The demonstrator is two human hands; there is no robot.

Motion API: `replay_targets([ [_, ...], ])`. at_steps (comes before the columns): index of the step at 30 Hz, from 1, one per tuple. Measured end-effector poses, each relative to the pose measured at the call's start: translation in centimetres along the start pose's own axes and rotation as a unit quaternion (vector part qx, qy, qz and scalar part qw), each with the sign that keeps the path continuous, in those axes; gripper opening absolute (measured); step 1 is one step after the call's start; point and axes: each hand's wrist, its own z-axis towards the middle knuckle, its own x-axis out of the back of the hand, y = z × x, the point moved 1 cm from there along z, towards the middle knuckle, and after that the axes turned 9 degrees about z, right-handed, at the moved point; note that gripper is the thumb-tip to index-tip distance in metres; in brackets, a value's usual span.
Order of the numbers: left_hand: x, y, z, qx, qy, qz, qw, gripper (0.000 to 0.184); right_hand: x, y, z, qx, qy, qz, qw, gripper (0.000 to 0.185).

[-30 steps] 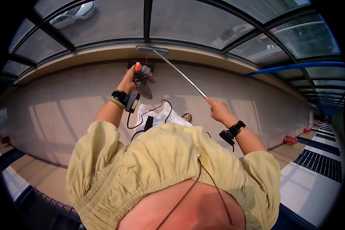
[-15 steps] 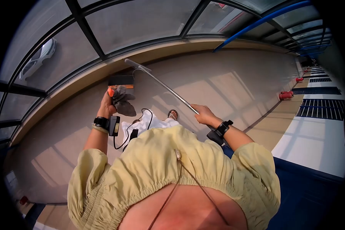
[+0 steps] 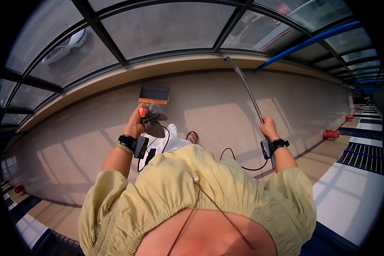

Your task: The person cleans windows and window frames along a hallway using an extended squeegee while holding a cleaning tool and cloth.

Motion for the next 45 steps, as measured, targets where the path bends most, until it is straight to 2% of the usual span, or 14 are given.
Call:
replay_targets([
  [5, -2.5, -2.1, 2.4, 0.036, -0.003, -0.005, 0.999, 0.035, 3.7, 3.3, -0.2, 0.090, 0.048, -0.103, 0.989, 0.051],
  [8, -3.4, -3.1, 3.9, 0.043, -0.013, 0.014, 0.999, 0.038, 5.5, 2.4, -0.9, 0.058, 0.050, -0.105, 0.992, 0.051],
  [11, -5.2, -2.6, 5.3, 0.047, -0.039, 0.051, 0.997, 0.043, 5.5, 2.9, 0.8, 0.066, 0.023, -0.194, 0.979, 0.051],
  [14, -7.2, -2.9, 6.4, 0.065, -0.047, 0.057, 0.995, 0.047, 5.3, 0.7, 2.5, 0.059, -0.020, -0.243, 0.968, 0.033],
  [17, -8.1, -3.0, 8.0, 0.065, -0.071, 0.057, 0.994, 0.046, 3.7, -1.2, 2.3, 0.134, -0.042, -0.258, 0.956, 0.038],
  [23, -8.9, -2.2, 9.2, 0.030, -0.105, 0.069, 0.992, 0.040, 2.5, -5.6, -3.0, 0.160, -0.106, -0.167, 0.967, 0.051],
  [26, -9.3, -0.9, 8.1, 0.005, -0.120, 0.065, 0.991, 0.039, 2.4, -6.7, -4.1, 0.201, -0.109, -0.116, 0.967, 0.053],
  [28, -9.1, -0.7, 7.3, 0.016, -0.125, 0.070, 0.990, 0.038, 3.1, -6.9, -4.3, 0.189, -0.099, -0.117, 0.970, 0.054],
  [29, -9.3, -0.8, 6.9, -0.011, -0.091, 0.059, 0.994, 0.037, 3.6, -6.9, -3.7, 0.184, -0.090, -0.117, 0.972, 0.055],
  [33, -7.1, -0.4, 7.1, 0.040, -0.126, 0.008, 0.991, 0.040, 4.9, -6.3, -0.1, 0.170, -0.071, -0.197, 0.963, 0.054],
  [37, -6.0, -0.9, 6.4, -0.006, -0.051, -0.043, 0.998, 0.045, 3.2, -6.5, 2.5, 0.186, -0.098, -0.211, 0.955, 0.052],
  [41, -3.0, 0.6, 4.0, -0.053, -0.065, -0.011, 0.996, 0.032, -1.6, -9.3, 1.2, 0.248, -0.125, -0.153, 0.948, 0.052],
  [44, 1.4, 1.2, 5.7, -0.080, -0.037, -0.090, 0.992, 0.029, -6.1, -15.7, -0.7, 0.282, -0.155, -0.126, 0.938, 0.051],
  [45, 2.8, 1.7, 5.4, -0.065, -0.046, -0.111, 0.991, 0.044, -7.9, -17.7, -1.1, 0.302, -0.159, -0.121, 0.932, 0.051],
])
